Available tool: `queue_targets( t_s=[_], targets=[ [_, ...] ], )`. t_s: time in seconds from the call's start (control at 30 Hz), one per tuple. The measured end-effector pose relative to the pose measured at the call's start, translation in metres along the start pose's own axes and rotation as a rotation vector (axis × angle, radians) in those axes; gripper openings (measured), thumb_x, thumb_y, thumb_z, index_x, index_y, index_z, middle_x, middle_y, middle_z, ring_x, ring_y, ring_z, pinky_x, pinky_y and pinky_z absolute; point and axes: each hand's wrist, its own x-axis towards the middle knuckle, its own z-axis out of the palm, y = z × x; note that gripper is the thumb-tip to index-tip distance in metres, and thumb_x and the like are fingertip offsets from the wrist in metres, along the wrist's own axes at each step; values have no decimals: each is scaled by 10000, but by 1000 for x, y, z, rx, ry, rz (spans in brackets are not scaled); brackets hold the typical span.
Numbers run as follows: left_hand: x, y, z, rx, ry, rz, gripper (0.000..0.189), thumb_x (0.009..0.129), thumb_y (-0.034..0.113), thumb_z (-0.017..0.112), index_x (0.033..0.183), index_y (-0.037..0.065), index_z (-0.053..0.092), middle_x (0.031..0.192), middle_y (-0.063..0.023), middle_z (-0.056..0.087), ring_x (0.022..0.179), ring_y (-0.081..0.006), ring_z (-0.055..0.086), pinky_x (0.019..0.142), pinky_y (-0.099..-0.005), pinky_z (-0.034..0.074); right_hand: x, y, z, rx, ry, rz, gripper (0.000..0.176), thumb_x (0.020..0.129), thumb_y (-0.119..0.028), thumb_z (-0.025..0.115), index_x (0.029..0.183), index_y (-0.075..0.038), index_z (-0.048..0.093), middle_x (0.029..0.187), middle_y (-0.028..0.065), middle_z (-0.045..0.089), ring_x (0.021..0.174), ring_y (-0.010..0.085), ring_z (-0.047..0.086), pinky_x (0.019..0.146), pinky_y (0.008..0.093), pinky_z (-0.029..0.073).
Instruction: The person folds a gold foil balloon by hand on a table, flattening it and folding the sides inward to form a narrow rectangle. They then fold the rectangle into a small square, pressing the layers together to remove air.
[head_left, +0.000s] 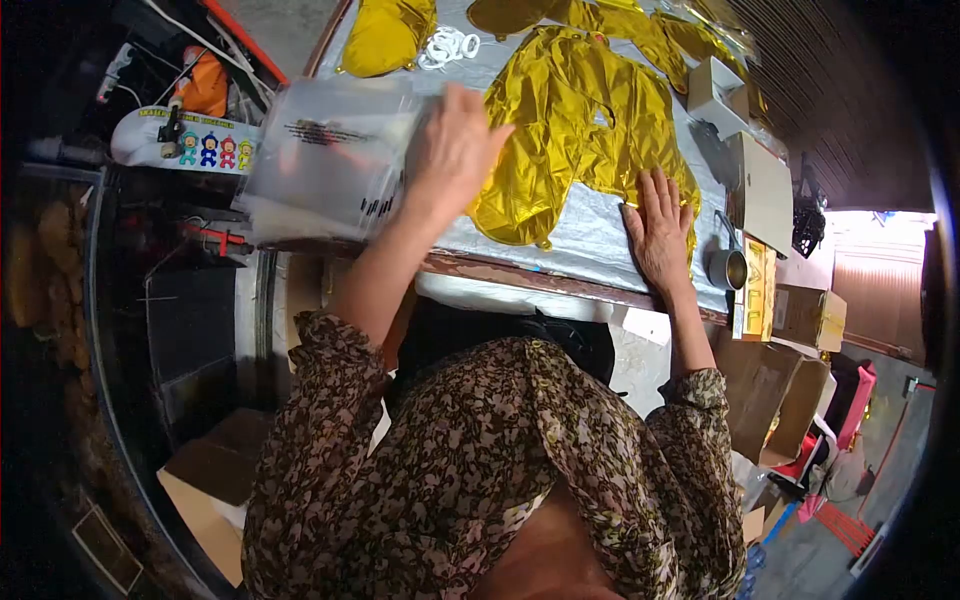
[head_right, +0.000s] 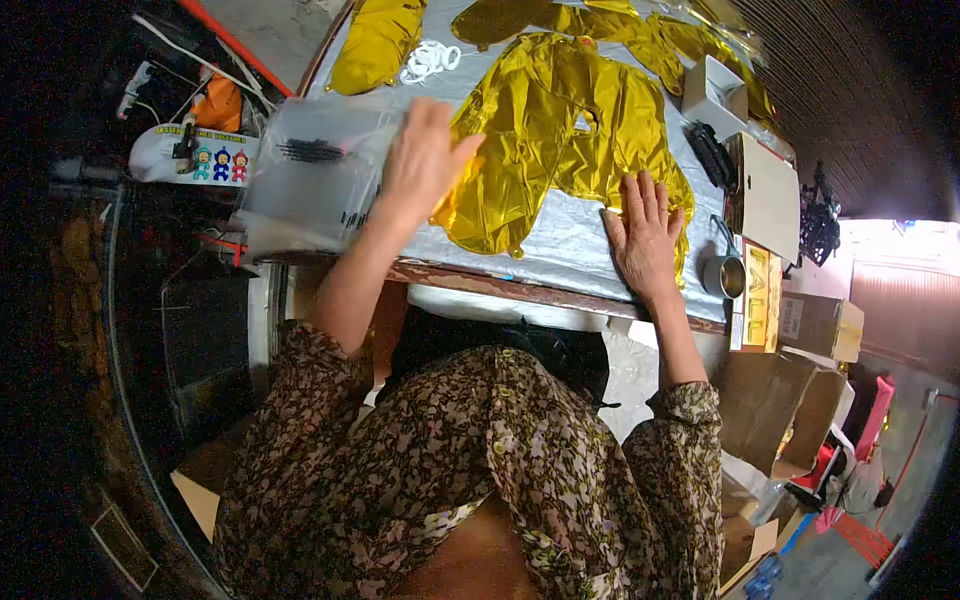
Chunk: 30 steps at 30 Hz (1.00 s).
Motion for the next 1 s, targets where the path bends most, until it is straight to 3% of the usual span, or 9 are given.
queue_targets(
  t_s=[0.03,0.1,0.3,0.47,0.53,0.67,0.87,0.9,1.0],
  targets=[
    [6,-9,3,0,-1,4,489,940,273,772,1217,-93,604,1214,-247,568,1138,-374,612,987,-480,541,0,-1,-1,0,2,4,628,1071,-385,556,1614,-123,379,1696,131,318,1567,371,260,1237,621,165],
    [11,-30,19,192,150,158,472,881,297,828,1057,-103,649,1147,-284,566,1068,-448,614,921,-478,539,0,-1,-1,11,-1,8,631,1071,-394,557,1610,-112,385,1695,137,319,1563,378,266,1238,620,166],
    [15,-37,33,111,140,120,360,867,255,837,1010,-33,675,1122,-219,597,1102,-424,590,954,-457,507,0,3,2,39,-4,5,670,1056,-497,545,1599,-128,406,1693,153,315,1562,410,263,1227,669,157],
    [9,-37,35,72,159,97,282,870,218,826,911,-1,653,1028,-200,638,955,-410,648,846,-491,538,-1,7,6,62,4,-25,681,1049,-492,555,1604,-130,396,1694,151,312,1559,413,265,1221,682,163],
    [4,-42,34,38,200,172,261,882,197,811,874,4,636,937,-190,674,865,-407,670,782,-488,542,-3,5,1,54,-6,-46,665,1055,-463,557,1606,-129,391,1691,149,319,1560,399,269,1228,655,165],
    [-16,-60,12,-86,56,125,259,893,216,798,879,11,640,854,-170,712,810,-383,695,717,-460,534,-8,-4,-9,56,-38,-111,650,1046,-421,589,1599,-136,402,1680,152,343,1544,396,310,1234,618,195],
    [10,-61,-19,-44,-59,38,330,900,334,794,924,21,689,905,-152,735,878,-355,714,768,-453,538,-11,-8,-17,75,-75,-112,670,1029,-420,617,1607,-159,400,1680,137,348,1546,391,310,1236,614,207],
    [34,-78,-13,38,27,170,326,919,358,764,1017,49,732,969,-156,751,947,-366,717,827,-444,545,-12,-9,-19,84,-73,-110,672,1026,-410,624,1604,-149,402,1679,140,348,1545,391,310,1239,610,202],
    [108,-73,-6,87,134,322,307,919,374,734,1059,102,746,1088,-157,739,1017,-391,684,854,-491,537,-13,-12,-21,106,-75,-98,658,1024,-389,630,1587,-121,420,1675,149,351,1544,399,308,1237,605,198]
  ],
)
